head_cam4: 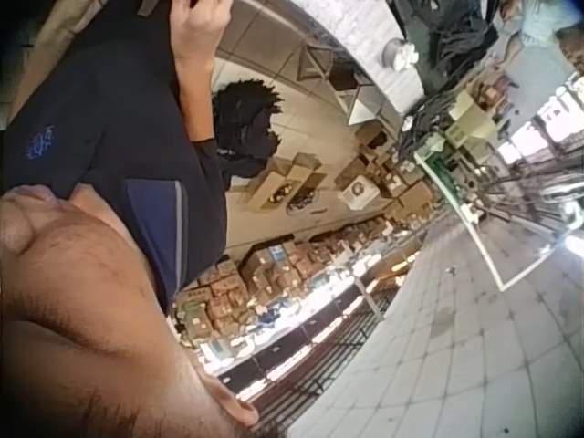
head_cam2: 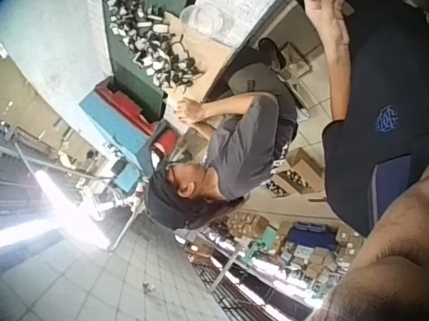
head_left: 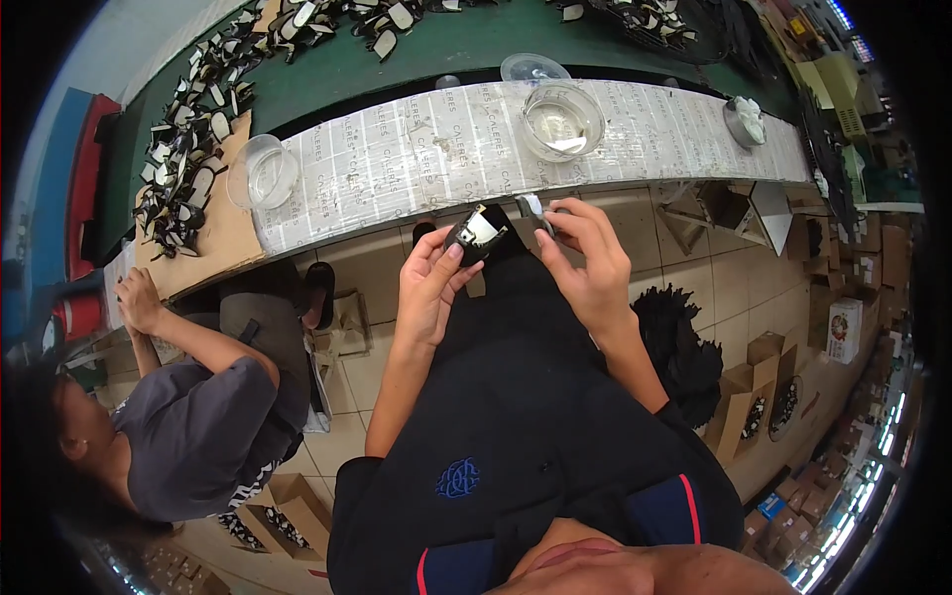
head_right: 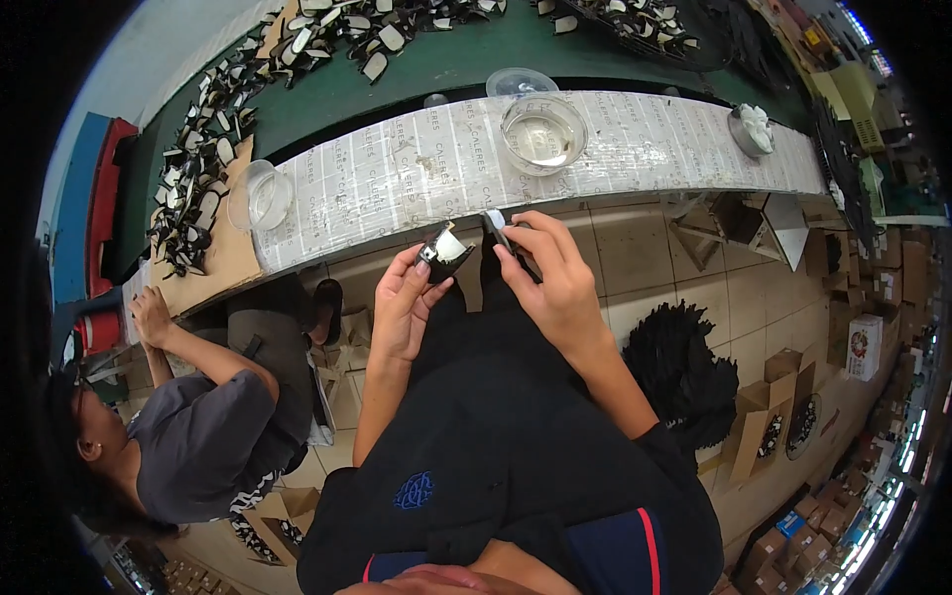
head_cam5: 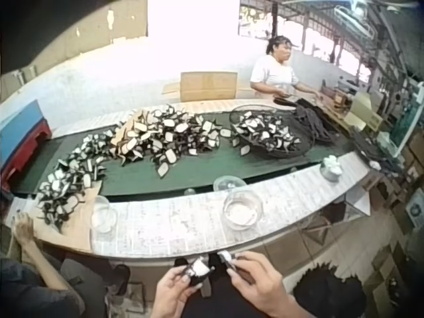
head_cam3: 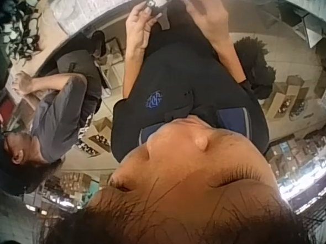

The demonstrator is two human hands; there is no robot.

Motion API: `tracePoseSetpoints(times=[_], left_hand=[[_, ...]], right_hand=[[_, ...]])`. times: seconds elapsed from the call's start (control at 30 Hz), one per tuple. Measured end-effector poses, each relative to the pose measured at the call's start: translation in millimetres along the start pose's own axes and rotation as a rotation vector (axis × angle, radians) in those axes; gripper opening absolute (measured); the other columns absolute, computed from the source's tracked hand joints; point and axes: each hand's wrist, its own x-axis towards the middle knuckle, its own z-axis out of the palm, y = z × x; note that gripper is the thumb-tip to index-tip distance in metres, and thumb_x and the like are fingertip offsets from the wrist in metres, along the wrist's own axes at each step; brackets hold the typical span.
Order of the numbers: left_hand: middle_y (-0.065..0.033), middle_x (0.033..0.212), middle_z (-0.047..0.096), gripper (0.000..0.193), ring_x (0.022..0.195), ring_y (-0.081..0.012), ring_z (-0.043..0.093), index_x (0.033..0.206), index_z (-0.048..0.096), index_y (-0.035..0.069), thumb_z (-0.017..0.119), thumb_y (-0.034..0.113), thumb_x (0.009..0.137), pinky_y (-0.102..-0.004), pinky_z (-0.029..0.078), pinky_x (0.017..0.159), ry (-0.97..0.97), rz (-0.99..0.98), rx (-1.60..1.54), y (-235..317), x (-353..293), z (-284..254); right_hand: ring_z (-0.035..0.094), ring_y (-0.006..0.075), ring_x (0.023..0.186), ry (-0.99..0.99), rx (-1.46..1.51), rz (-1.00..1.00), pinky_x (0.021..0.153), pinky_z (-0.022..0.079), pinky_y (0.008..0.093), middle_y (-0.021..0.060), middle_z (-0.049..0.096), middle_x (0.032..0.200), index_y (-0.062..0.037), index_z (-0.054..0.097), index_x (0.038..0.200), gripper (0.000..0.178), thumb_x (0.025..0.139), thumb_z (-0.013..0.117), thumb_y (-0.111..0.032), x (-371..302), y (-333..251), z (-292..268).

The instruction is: Assembling and gluing small components of a shoe.

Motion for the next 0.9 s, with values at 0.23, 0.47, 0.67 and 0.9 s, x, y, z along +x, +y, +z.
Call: tracePoseSetpoints(times=[0.23,0.47,0.67,0.9], left_hand=[[-0.0090,0.114,0.064,0.031,0.104,-0.0163,0.064,0.123,0.052,0.000,0.060,0.014,0.097,-0.0321,0.056,0.089,-0.003,-0.001,-0.015,-4,-2,-1],[-0.0089,0.112,0.065,0.030,0.101,-0.0156,0.065,0.122,0.053,0.001,0.060,0.014,0.096,-0.0318,0.056,0.088,0.007,0.004,-0.007,-4,-4,1],[-0.0092,0.112,0.065,0.029,0.101,-0.0166,0.065,0.122,0.053,0.001,0.060,0.014,0.097,-0.0318,0.056,0.087,0.015,-0.020,-0.008,-6,0,-1],[-0.0100,0.115,0.063,0.029,0.102,-0.0175,0.065,0.123,0.054,-0.001,0.057,0.012,0.097,-0.0313,0.055,0.088,0.012,-0.013,0.003,-3,5,-5]], right_hand=[[0.067,0.0210,0.090,-0.167,0.113,-0.004,0.072,0.059,0.0280,0.0149,0.062,0.112,0.0018,0.063,0.104,0.025,0.080,0.073,0.003,-9,-17,5],[0.067,0.0213,0.080,-0.028,0.007,0.015,0.066,0.056,0.0303,0.0138,0.062,0.110,0.0010,0.063,0.105,0.026,0.081,0.074,0.000,-7,-1,0],[0.067,0.0194,0.081,0.015,0.023,0.059,0.068,0.057,0.0283,0.0145,0.062,0.110,0.0021,0.064,0.102,0.023,0.081,0.073,0.002,-2,2,-6],[0.068,0.0201,0.085,0.071,0.113,0.134,0.068,0.059,0.0289,0.0127,0.064,0.106,0.0008,0.065,0.102,0.020,0.083,0.072,-0.002,14,28,-10]])
